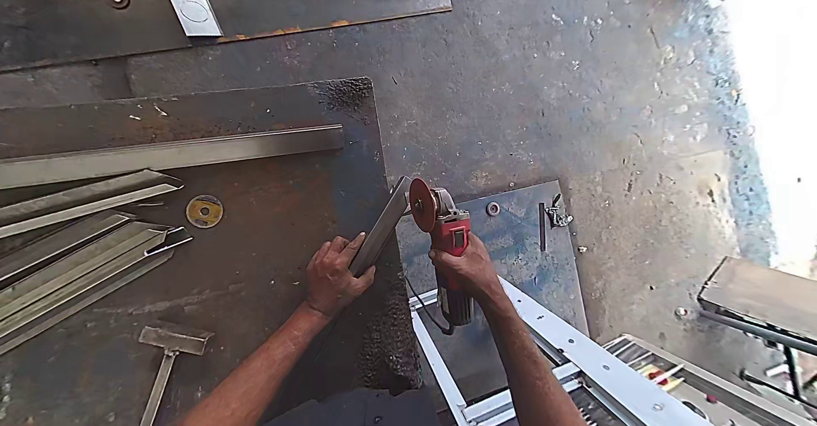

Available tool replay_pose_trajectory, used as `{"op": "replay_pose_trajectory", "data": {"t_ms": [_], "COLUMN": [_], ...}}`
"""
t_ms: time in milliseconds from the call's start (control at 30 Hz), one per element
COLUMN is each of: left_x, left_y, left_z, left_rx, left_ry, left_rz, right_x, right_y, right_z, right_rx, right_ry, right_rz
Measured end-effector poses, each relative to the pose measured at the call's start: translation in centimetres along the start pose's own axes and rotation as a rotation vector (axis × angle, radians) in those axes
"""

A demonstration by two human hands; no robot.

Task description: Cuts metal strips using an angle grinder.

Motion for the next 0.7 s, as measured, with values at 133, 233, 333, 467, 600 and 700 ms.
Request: {"op": "replay_pose_trajectory", "data": {"t_ms": [133,233,333,467,600,700], "left_x": [0.05,0.06,0.07,-0.02,0.05,0.04], "left_y": [0.01,0.06,0.01,0.02,0.12,0.08], "left_z": [-0.02,-0.01,-0.01,0.01,0.08,0.08], "left_rx": [0.000,0.001,0.005,0.004,0.006,0.001], "left_ry": [-0.004,0.001,0.002,0.000,-0.002,0.003], "left_rz": [0.000,-0.009,-0.017,-0.010,-0.006,-0.008], "right_x": [0.36,0.57,0.67,0.68,0.83,0.78], "right_y": [-0.16,-0.28,-0.36,-0.37,-0.34,-0.31], "right_z": [0.21,0.12,0.08,0.21,0.17,-0.12], "right_rx": [-0.010,-0.013,-0.013,-0.017,-0.050,-0.055], "right_ry": [0.000,0.001,0.002,-0.011,-0.001,-0.004], "right_rz": [-0.008,-0.015,-0.017,-0.018,-0.015,-0.015]}}
Point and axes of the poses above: each hand's wrist, its own x-axis towards the middle knuckle, its own y-axis out of the back of the hand, z = x × y, the point moved 8 cm from there along x, towards the middle knuckle, and after that the axes turned 9 degrees about y, right-handed, at the moved point
